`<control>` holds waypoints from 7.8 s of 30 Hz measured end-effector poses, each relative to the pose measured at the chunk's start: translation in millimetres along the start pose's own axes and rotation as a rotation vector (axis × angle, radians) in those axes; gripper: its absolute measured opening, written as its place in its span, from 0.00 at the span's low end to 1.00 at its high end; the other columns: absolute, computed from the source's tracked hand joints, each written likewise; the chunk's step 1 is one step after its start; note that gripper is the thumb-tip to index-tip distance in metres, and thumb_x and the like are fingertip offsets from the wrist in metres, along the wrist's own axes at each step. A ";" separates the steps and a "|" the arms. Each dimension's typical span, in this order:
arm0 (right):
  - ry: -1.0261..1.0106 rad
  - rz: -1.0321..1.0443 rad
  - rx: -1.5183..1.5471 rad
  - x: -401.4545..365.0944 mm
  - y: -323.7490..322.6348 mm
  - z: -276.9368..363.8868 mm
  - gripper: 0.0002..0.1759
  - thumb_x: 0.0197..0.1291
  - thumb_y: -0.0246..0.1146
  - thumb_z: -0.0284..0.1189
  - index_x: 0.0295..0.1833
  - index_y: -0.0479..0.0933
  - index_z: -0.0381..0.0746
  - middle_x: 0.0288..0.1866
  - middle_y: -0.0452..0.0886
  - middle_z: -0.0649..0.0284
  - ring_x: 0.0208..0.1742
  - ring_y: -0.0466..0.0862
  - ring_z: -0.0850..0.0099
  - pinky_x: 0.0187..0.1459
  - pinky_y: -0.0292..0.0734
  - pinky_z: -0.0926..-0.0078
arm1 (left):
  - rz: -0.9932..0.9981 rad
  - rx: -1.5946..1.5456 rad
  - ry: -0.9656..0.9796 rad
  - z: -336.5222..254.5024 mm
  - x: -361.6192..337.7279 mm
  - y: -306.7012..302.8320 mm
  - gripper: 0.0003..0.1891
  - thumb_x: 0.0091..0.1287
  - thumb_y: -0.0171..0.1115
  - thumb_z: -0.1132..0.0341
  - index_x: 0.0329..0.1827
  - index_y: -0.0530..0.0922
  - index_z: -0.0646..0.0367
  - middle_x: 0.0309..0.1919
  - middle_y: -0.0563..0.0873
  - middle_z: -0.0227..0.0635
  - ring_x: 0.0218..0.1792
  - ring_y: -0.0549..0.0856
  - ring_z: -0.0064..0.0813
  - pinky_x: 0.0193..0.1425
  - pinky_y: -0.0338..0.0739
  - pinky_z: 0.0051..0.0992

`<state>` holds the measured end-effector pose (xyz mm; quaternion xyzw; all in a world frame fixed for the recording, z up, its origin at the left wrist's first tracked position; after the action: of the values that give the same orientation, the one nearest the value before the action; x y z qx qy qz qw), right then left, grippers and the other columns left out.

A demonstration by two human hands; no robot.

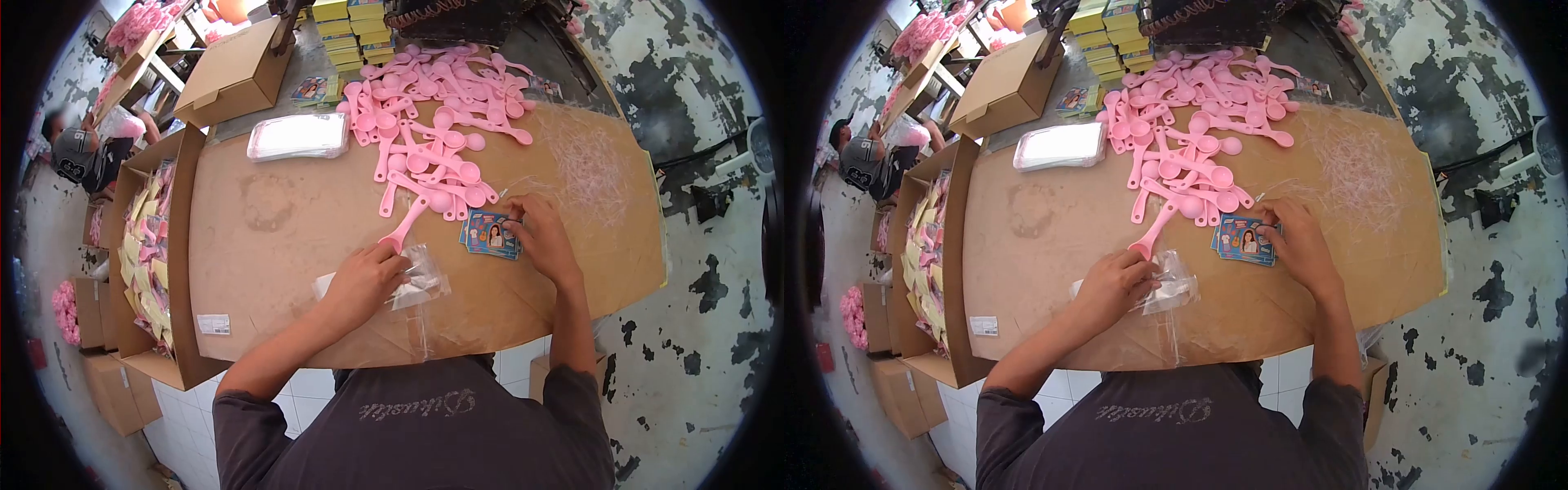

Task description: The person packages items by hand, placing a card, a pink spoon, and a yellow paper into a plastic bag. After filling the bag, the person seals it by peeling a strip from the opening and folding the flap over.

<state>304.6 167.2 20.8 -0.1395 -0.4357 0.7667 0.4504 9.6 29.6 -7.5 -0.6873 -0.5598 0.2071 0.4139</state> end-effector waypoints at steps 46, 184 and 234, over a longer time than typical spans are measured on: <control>-0.255 0.209 0.506 47.6 50.1 58.7 0.16 0.67 0.68 0.20 0.60 0.86 0.40 0.46 0.87 0.62 0.46 0.86 0.72 0.48 0.81 0.72 | -0.018 -1.116 -0.497 19.3 12.6 -4.9 0.11 0.79 0.66 0.68 0.54 0.87 0.70 0.44 0.93 0.38 0.44 0.91 0.22 0.50 0.86 0.23; 0.194 -0.491 -0.298 24.3 -72.0 -40.2 0.22 0.65 0.61 0.17 0.65 0.81 0.36 0.56 0.85 0.50 0.55 0.86 0.56 0.57 0.81 0.61 | -0.168 -1.088 -0.468 13.1 24.9 -15.4 0.11 0.81 0.63 0.69 0.59 0.86 0.64 0.52 0.91 0.33 0.50 0.87 0.18 0.56 0.82 0.24; 0.056 0.408 0.874 40.8 65.1 58.5 0.22 0.67 0.73 0.21 0.65 0.79 0.36 0.47 0.84 0.66 0.48 0.84 0.78 0.52 0.81 0.75 | -0.193 -1.056 -0.419 28.4 19.8 -20.2 0.12 0.77 0.66 0.73 0.60 0.86 0.66 0.48 0.93 0.37 0.45 0.90 0.21 0.47 0.87 0.23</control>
<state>209.3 154.7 10.4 -0.0405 -0.0239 0.9467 0.3188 -18.0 58.4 -4.0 -0.6908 -0.7177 -0.0075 -0.0879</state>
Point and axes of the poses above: each hand's wrist, its own x-axis towards the middle knuckle, its own y-axis out of the palm, z = x × y, the point moved 2 cm from there along x, towards the middle knuckle
